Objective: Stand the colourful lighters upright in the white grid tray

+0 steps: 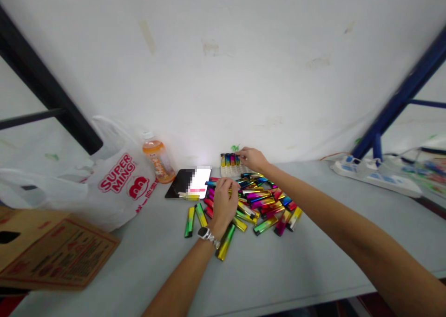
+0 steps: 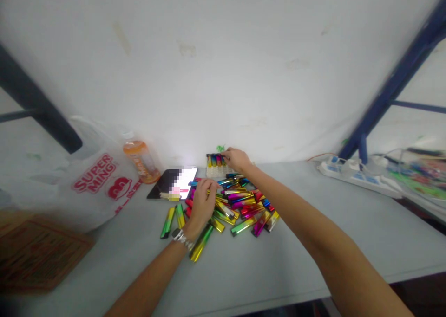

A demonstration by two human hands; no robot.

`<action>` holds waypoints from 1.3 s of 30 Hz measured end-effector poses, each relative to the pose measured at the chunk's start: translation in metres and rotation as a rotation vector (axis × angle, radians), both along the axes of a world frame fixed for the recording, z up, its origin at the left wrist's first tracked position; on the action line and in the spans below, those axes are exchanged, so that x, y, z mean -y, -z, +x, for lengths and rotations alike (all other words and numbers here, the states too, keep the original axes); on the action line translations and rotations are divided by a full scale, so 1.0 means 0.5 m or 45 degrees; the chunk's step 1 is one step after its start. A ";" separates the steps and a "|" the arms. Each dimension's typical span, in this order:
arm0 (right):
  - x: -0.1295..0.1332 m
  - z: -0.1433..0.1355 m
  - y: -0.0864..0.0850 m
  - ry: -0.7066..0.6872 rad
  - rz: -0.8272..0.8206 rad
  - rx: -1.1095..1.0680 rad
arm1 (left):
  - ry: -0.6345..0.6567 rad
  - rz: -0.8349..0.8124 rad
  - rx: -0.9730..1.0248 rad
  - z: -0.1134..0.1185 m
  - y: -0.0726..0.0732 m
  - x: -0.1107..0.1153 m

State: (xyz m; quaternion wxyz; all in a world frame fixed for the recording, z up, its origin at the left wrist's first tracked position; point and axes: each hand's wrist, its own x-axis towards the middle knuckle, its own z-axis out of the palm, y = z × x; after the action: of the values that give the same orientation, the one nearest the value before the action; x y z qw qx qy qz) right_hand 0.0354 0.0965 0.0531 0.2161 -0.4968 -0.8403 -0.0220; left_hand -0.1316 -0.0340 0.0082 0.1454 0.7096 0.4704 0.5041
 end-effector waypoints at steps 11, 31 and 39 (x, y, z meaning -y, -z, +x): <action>0.054 0.006 0.029 0.115 0.050 0.301 | 0.003 -0.018 -0.009 0.005 0.003 -0.002; 0.127 0.085 0.025 0.058 -0.129 0.336 | -0.004 0.033 -0.101 0.039 -0.007 -0.006; 0.122 0.071 0.010 -0.062 0.020 0.129 | -0.023 0.033 0.005 0.036 -0.010 -0.007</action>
State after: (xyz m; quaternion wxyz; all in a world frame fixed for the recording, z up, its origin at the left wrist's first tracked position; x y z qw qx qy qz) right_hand 0.0707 0.0354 0.0482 0.1777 -0.4728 -0.8617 -0.0485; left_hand -0.1137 -0.0303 0.0133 0.1325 0.7062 0.4699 0.5126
